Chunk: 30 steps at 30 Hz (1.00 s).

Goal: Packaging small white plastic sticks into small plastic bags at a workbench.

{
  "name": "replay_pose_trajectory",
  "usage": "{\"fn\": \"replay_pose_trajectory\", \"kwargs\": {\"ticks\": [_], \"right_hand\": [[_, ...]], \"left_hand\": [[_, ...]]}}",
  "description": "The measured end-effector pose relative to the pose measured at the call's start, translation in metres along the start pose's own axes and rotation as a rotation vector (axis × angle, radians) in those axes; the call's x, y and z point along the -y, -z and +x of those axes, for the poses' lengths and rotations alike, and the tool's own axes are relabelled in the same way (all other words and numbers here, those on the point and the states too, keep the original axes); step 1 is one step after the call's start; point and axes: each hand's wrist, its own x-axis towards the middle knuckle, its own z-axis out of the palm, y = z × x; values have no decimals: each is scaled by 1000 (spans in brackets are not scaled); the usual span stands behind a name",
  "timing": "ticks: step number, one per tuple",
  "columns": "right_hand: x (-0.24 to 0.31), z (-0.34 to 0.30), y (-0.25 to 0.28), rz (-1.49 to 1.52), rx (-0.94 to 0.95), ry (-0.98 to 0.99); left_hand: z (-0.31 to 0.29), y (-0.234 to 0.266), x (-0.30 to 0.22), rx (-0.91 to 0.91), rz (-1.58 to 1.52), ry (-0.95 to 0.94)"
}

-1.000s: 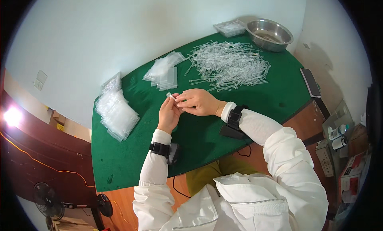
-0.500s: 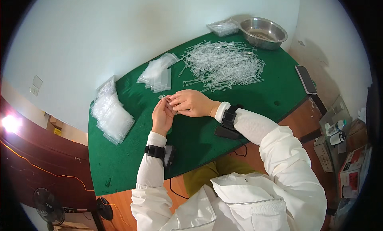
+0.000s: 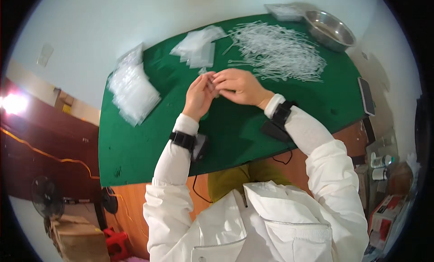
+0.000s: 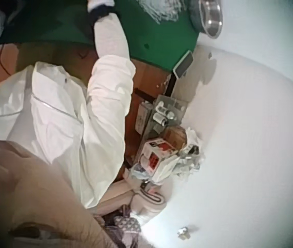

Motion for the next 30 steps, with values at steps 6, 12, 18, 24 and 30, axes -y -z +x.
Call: {"fn": "replay_pose_trajectory", "kwargs": {"ticks": [6, 12, 18, 24, 30], "right_hand": [[-2, 0, 4, -60, -74, -28], [0, 2, 0, -67, -62, -16], [-1, 4, -3, -85, -67, 38], [3, 4, 2, -129, -72, 58], [2, 5, -2, -126, -28, 63]], "left_hand": [[3, -11, -5, -96, 51, 0], [-1, -11, -7, -116, 90, -17], [-4, -19, -8, -118, 24, -40], [-2, -22, -11, -132, -36, -52], [-4, -21, -9, -98, -69, -77]]}}
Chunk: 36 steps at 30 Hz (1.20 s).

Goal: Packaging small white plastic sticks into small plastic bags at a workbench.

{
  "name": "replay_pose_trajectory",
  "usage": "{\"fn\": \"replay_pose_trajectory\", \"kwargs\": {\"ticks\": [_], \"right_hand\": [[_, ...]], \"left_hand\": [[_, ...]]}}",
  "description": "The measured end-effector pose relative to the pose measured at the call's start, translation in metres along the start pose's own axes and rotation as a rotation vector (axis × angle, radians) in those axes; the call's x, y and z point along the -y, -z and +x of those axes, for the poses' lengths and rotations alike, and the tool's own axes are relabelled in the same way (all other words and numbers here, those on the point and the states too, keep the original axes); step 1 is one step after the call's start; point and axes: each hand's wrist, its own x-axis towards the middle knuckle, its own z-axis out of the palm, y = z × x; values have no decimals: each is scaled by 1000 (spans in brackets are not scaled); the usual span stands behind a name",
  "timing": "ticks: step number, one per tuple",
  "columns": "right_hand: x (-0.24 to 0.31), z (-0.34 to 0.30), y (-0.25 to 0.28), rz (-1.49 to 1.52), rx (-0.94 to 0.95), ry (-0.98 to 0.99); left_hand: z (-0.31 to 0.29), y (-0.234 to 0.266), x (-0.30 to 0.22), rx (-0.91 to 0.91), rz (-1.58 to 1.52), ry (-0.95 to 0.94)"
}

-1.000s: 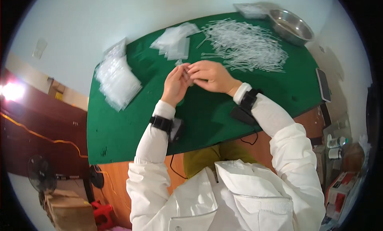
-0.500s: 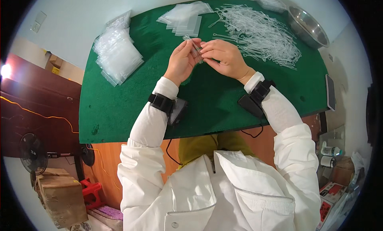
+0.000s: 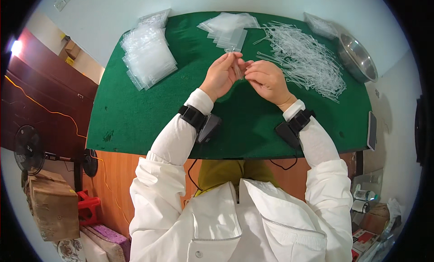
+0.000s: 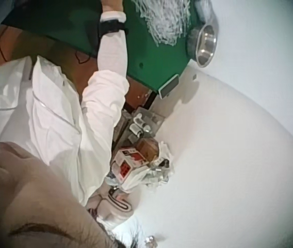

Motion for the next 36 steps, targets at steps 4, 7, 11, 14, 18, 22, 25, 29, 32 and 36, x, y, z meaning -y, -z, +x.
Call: {"fn": "replay_pose_trajectory", "kwargs": {"ticks": [4, 7, 11, 14, 18, 22, 25, 29, 32, 36], "right_hand": [[0, -1, 3, 24, -24, -84], [-3, -3, 3, 47, -156, -257], [-9, -10, -2, 350, -289, -591], [-7, -9, -4, 558, -297, -725], [-7, -12, -4, 673, -250, -774], [-11, -14, -6, 667, -253, -783], [-12, -14, -7, 611, -246, -751], [-12, -14, -9, 573, -250, -729], [-10, -13, -7, 617, -244, -774], [-10, -15, -6, 618, -222, -789]], "left_hand": [[0, 3, 1, 37, 35, 8], [0, 4, 2, 94, 92, 63], [-2, -1, 6, 208, 166, 196], [-5, -3, 4, 244, 181, 260], [-6, -6, 3, 260, 197, 291], [-6, -9, 5, 233, 226, 324], [-6, -6, 6, 243, 224, 311], [-5, -1, 7, 268, 215, 330], [-5, 0, 7, 276, 220, 326], [-7, -7, 9, 233, 276, 319]]}}
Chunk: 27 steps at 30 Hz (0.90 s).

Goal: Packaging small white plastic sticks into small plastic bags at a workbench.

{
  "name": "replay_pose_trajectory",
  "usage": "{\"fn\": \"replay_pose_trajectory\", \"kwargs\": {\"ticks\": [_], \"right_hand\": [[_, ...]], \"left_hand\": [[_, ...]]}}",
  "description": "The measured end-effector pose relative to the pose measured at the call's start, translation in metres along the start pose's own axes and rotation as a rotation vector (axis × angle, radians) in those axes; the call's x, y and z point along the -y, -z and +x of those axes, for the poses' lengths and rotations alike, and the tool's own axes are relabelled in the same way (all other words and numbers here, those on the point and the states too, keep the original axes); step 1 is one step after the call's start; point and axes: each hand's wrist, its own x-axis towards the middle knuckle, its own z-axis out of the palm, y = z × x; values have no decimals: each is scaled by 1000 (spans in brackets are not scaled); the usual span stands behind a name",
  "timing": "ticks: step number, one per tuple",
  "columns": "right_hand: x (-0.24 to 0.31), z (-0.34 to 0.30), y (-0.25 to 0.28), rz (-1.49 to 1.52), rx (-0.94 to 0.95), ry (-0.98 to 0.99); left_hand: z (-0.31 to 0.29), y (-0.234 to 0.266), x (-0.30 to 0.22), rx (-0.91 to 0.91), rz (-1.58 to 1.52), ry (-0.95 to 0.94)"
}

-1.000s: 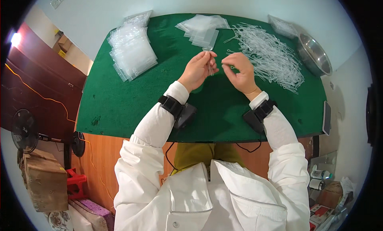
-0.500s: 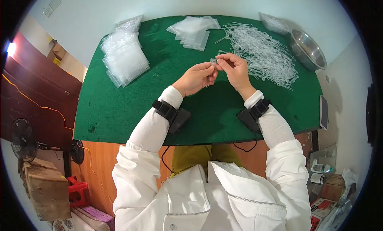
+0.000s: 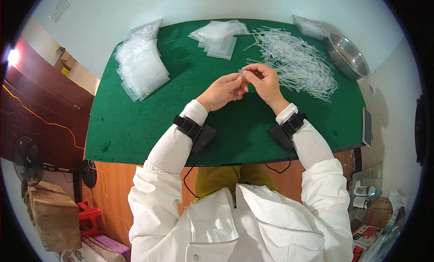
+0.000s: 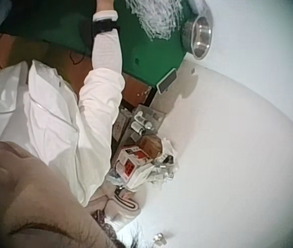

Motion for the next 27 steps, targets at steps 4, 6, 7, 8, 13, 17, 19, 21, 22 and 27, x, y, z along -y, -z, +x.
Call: {"fn": "replay_pose_trajectory", "kwargs": {"ticks": [4, 6, 7, 8, 13, 17, 19, 21, 22, 27], "right_hand": [[2, -1, 0, 12, -15, -20], [3, -1, -1, -13, -18, -9], [3, 0, -2, -37, -20, 2], [3, 1, -4, -61, -22, 11], [-4, 15, 32, -392, -128, 165], [-18, 19, 66, -883, -120, 104], [-22, 17, 73, -1154, -20, -72], [-23, 17, 73, -1176, -18, -80], [-22, 17, 72, -1197, -11, -88], [-17, 17, 68, -1196, 1, -136]], "left_hand": [[0, -8, 0, -47, 64, 8], [0, -6, 0, -59, 84, 10], [0, -3, 1, -64, 70, 2], [0, 1, 3, -69, 55, -6], [3, 12, -4, -192, 6, -137], [4, 26, -3, -396, -81, -276], [4, 33, -5, -448, -95, -325], [4, 40, -7, -553, -127, -425], [3, 43, -7, -547, -126, -424], [0, 52, -10, -668, -229, -492]]}}
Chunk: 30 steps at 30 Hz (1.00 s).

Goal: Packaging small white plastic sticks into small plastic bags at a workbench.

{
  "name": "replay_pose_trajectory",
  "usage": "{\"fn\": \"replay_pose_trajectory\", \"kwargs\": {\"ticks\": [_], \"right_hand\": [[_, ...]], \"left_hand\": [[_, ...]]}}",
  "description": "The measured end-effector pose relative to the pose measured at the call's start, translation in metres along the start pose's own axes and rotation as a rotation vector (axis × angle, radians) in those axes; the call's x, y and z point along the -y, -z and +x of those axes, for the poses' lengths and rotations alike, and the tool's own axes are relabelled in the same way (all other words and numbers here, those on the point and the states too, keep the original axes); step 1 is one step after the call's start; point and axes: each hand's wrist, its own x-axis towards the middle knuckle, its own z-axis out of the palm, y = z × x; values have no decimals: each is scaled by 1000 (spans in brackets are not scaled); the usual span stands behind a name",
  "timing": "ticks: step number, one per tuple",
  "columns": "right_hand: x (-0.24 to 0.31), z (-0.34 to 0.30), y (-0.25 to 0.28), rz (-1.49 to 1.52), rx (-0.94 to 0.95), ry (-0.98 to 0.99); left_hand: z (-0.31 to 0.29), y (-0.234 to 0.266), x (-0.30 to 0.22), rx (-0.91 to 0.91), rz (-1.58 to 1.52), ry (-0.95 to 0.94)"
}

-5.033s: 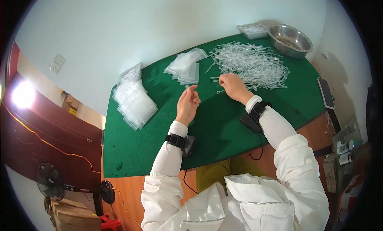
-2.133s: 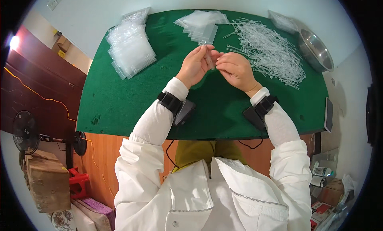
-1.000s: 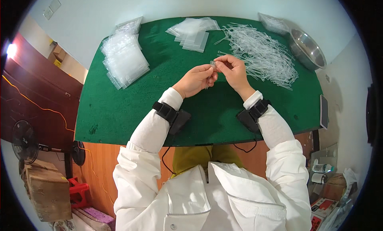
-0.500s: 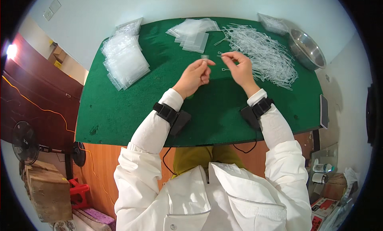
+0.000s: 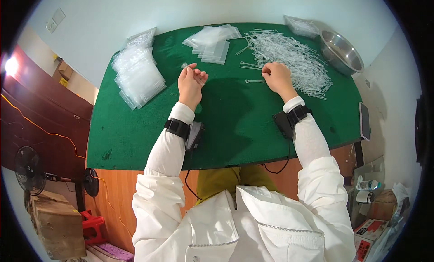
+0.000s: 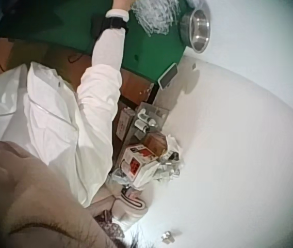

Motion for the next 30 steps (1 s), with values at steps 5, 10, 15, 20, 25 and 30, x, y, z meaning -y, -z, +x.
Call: {"fn": "replay_pose_trajectory", "kwargs": {"ticks": [5, 10, 15, 20, 25, 30], "right_hand": [[0, 0, 13, 56, 161, -46], [4, -4, 21, -43, 318, -57], [8, -4, 22, -113, 296, -32], [10, -2, 8, 255, 5, 101], [34, -7, -8, 447, -184, 295], [62, -19, -9, 1037, 258, 113]], "left_hand": [[0, 0, 1, -17, 11, 1], [2, 4, 3, 6, 17, 12], [1, 1, 2, 18, 27, 13], [-9, -17, 7, 137, 125, 88], [-26, -33, 15, 263, 198, 170], [-32, -35, 16, 344, 195, 168]]}}
